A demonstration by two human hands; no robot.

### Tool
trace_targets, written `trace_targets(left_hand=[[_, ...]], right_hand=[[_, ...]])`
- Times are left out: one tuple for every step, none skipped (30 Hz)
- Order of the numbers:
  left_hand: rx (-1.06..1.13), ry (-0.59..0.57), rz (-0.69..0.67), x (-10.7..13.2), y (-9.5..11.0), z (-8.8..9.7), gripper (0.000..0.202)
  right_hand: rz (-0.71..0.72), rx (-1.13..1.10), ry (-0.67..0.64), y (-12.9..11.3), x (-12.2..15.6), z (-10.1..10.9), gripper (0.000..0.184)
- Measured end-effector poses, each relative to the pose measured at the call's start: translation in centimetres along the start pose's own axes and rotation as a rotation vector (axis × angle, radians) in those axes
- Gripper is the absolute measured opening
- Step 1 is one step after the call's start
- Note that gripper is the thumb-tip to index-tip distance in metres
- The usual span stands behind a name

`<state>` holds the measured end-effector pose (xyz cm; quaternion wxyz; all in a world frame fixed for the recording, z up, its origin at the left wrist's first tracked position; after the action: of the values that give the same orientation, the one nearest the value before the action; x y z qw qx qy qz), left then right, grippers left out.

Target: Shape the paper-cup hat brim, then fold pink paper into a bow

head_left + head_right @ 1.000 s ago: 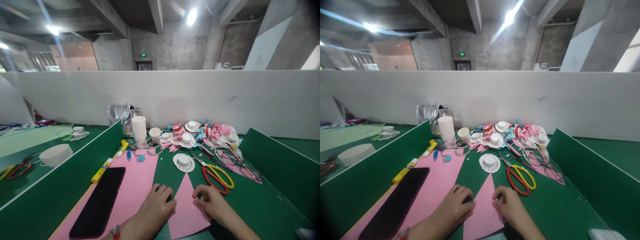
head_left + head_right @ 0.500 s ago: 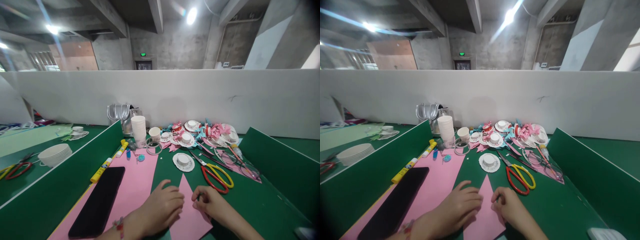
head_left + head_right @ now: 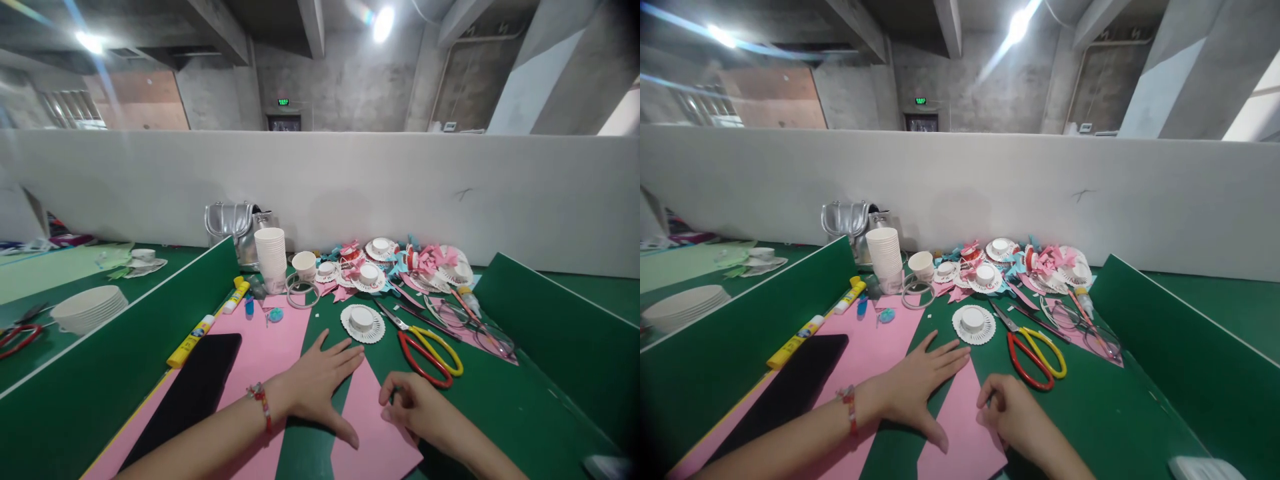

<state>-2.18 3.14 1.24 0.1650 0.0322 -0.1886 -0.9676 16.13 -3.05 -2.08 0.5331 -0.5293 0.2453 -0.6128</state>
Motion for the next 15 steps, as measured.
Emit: trace_targets(left_hand=[[-0.016, 0.005, -0.007, -0.1, 0.0, 0.0, 0.093], [-0.036, 0.014, -0.012, -0.1, 0.1, 0.1, 0.092], [-0.059, 0.024, -0.017, -0.1, 0.2, 0.1, 0.091], [-0.086, 0.034, -0.021, 0.0, 0.3, 0.2, 0.089], [-0.118, 0.044, -0.024, 0.1, 0.6, 0.2, 0.085], [-0.155, 0.056, -0.029, 0.3, 0.9, 0.3, 0.08], [-0.198, 0.065, -0.035, 0.6, 1.3, 0.3, 0.074], [-0.247, 0.074, -0.042, 0.9, 1.7, 0.3, 0.068], [-0.299, 0.082, -0.053, 1.2, 2.1, 0.2, 0.063], [-0.355, 0.091, -0.057, 1.6, 2.5, -0.1, 0.057], [-0.412, 0.103, -0.059, 1.9, 2.9, -0.5, 0.052], [-0.47, 0.128, -0.056, 2.3, 3.2, -1.0, 0.046], [-0.529, 0.158, -0.061, 2.6, 3.4, -1.8, 0.043], [-0.59, 0.189, -0.068, 2.8, 3.6, -2.6, 0.039], [-0.651, 0.247, -0.091, 3.0, 3.8, -3.6, 0.032]], right_hand=[[0.0, 0.005, 0.003, -0.1, 0.0, 0.0, 0.007], [0.002, 0.012, 0.008, -0.2, 0.1, 0.0, 0.007], [0.005, 0.019, 0.018, -0.2, 0.1, 0.0, 0.008], [0.005, 0.025, 0.028, -0.3, 0.1, 0.1, 0.008], [0.002, 0.027, 0.034, -0.3, 0.1, 0.1, 0.008], [-0.005, 0.026, 0.032, -0.3, 0.1, 0.1, 0.008], [-0.012, 0.025, 0.024, -0.3, 0.1, 0.1, 0.008], [-0.02, 0.023, 0.014, -0.3, 0.1, 0.1, 0.008], [-0.025, 0.021, 0.001, -0.2, 0.1, 0.1, 0.008], [-0.026, 0.023, -0.01, -0.2, 0.0, 0.1, 0.008], [-0.022, 0.028, -0.012, -0.1, 0.0, 0.1, 0.008], [-0.016, 0.037, -0.005, -0.1, 0.0, 0.2, 0.008], [-0.01, 0.051, 0.01, -0.1, 0.0, 0.2, 0.008], [-0.004, 0.068, 0.026, -0.1, 0.1, 0.2, 0.008], [0.003, 0.084, 0.043, -0.1, 0.1, 0.3, 0.009]])
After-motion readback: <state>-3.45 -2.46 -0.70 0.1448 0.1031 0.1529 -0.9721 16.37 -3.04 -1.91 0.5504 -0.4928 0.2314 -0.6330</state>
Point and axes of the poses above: each hand's wrist, its own x-axis away from the middle knuckle, its own z-axis out of the back of the hand, y = z × x, the point moved 1 cm from there along -x, towards the middle knuckle, and after that the axes turned 3 degrees about -z, right-handed, at the moved point
